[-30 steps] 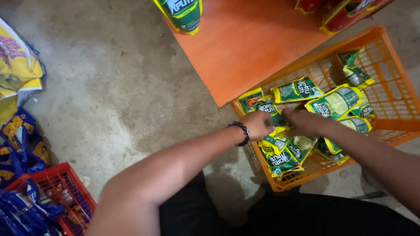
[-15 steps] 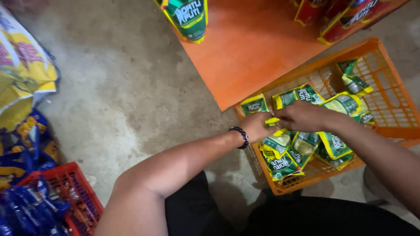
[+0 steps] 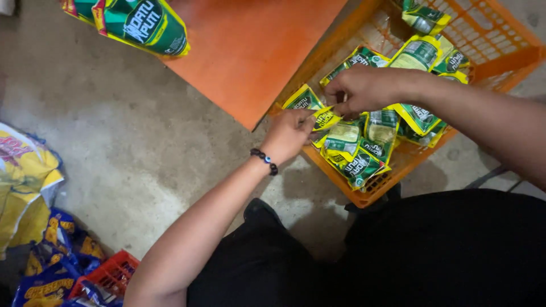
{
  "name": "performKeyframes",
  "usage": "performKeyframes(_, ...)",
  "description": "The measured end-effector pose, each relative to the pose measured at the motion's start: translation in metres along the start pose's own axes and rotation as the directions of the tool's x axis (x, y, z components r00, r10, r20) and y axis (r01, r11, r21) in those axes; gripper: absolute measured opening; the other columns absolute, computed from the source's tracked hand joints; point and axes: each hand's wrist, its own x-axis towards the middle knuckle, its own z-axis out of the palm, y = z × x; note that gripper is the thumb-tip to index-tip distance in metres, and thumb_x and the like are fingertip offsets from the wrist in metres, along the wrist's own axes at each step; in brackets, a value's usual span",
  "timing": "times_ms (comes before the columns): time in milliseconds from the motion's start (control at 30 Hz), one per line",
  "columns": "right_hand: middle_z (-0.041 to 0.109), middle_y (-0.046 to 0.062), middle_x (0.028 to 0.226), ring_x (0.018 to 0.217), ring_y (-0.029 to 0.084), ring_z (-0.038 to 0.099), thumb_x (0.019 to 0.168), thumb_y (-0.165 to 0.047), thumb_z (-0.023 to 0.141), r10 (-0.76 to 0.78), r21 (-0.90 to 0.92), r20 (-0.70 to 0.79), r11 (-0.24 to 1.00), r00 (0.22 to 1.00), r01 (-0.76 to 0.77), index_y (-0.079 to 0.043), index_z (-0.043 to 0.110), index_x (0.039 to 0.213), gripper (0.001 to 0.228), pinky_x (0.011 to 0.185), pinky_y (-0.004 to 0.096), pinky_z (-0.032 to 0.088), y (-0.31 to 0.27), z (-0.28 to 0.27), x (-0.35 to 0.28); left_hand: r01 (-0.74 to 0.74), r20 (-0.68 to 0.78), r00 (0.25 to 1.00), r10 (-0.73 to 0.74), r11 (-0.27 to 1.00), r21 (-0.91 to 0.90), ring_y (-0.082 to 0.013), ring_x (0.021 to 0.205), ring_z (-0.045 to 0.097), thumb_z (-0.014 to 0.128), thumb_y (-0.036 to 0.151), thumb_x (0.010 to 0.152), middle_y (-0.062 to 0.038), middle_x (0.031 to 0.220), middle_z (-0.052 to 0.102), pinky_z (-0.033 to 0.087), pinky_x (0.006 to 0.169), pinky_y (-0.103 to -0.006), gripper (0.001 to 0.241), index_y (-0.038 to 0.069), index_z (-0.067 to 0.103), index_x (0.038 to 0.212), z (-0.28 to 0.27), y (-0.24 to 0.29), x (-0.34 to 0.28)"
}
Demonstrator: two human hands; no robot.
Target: Restocking store shelves with condiment packets from a plastic crate.
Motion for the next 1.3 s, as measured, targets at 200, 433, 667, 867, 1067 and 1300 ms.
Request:
performKeyframes(200, 0.079, 0.01, 0.077, 0.069, 0.017, 0.077, 0.081, -0.016, 0.073, 0.041, 0.112, 0.133, 0.992, 0.99, -0.056, -0.004, 0.071, 0.09, 0.015, 0.066, 0.035, 0.06, -0.001, -0.016, -0.007, 0.054, 0.124, 0.991, -0.047, 0.997, -0.055, -0.0134, 0.069, 0.076, 0.056, 0.003, 0.088, -0.008, 0.099, 0.074, 0.061, 0.058, -0.0275, 0.038, 0.001, 0.064, 0.125, -0.009, 0.048, -0.005)
performKeyframes(433, 0.077, 0.01, 0.072, 0.069, 0.023, 0.077, 0.085, -0.02, 0.07, 0.066, -0.047, 0.128, 0.997, 0.99, -0.06, -0.004, 0.069, 0.09, 0.016, 0.067, 0.04, 0.058, -0.049, -0.049, -0.047, 0.305, 0.098, 0.95, -0.298, 0.81, -0.5, -0.0255, 0.104, 0.072, 0.06, 0.04, 0.094, -0.008, 0.129, 0.063, 0.066, 0.068, -0.037, 0.059, 0.008, 0.047, 0.142, -0.02, 0.044, -0.011)
performKeyframes(667, 0.069, 0.01, 0.085, 0.079, 0.031, 0.068, 0.082, -0.031, 0.072, -0.171, -0.369, 0.03, 0.914, 0.985, 0.169, -0.01, 0.065, 0.098, 0.027, 0.072, 0.048, 0.053, -0.102, -0.056, -0.091, 0.467, 0.426, 0.884, -0.191, 0.405, -0.786, -0.0304, 0.111, 0.068, 0.059, 0.058, 0.091, -0.019, 0.125, 0.067, 0.06, 0.088, -0.0472, 0.071, 0.008, 0.048, 0.141, -0.001, 0.032, -0.013)
performKeyframes(867, 0.072, 0.005, 0.088, 0.081, 0.022, 0.069, 0.086, -0.043, 0.074, -0.031, -0.231, 0.091, 0.972, 0.995, 0.052, -0.012, 0.073, 0.099, 0.034, 0.071, 0.04, 0.056, -0.061, -0.066, -0.07, -0.113, -0.082, 0.994, 0.078, 0.726, -0.679, -0.0196, 0.113, 0.068, 0.078, 0.026, 0.091, -0.009, 0.125, 0.069, 0.058, 0.098, -0.0395, 0.058, 0.005, 0.052, 0.138, -0.005, 0.047, -0.015)
performKeyframes(1067, 0.075, 0.005, 0.081, 0.075, 0.017, 0.072, 0.091, -0.04, 0.074, 0.138, 0.044, -0.126, 0.99, 0.982, -0.134, -0.009, 0.071, 0.11, 0.037, 0.069, 0.034, 0.056, -0.021, -0.066, -0.048, -0.332, -0.184, 0.941, 0.283, 0.876, -0.35, -0.0139, 0.11, 0.068, 0.077, 0.025, 0.095, -0.007, 0.121, 0.071, 0.057, 0.097, -0.0321, 0.05, 0.001, 0.056, 0.135, -0.008, 0.046, -0.012)
performKeyframes(1300, 0.07, 0.002, 0.071, 0.067, 0.008, 0.065, 0.094, -0.029, 0.073, -0.066, 0.309, -0.326, 0.935, 0.943, 0.172, -0.002, 0.075, 0.096, 0.027, 0.06, 0.025, 0.051, -0.012, -0.055, -0.035, -0.288, -0.186, 0.952, 0.245, 0.923, -0.256, -0.0067, 0.088, 0.067, 0.063, 0.045, 0.102, -0.002, 0.096, 0.075, 0.056, 0.079, -0.0249, 0.045, 0.003, 0.07, 0.117, -0.017, 0.059, -0.013)
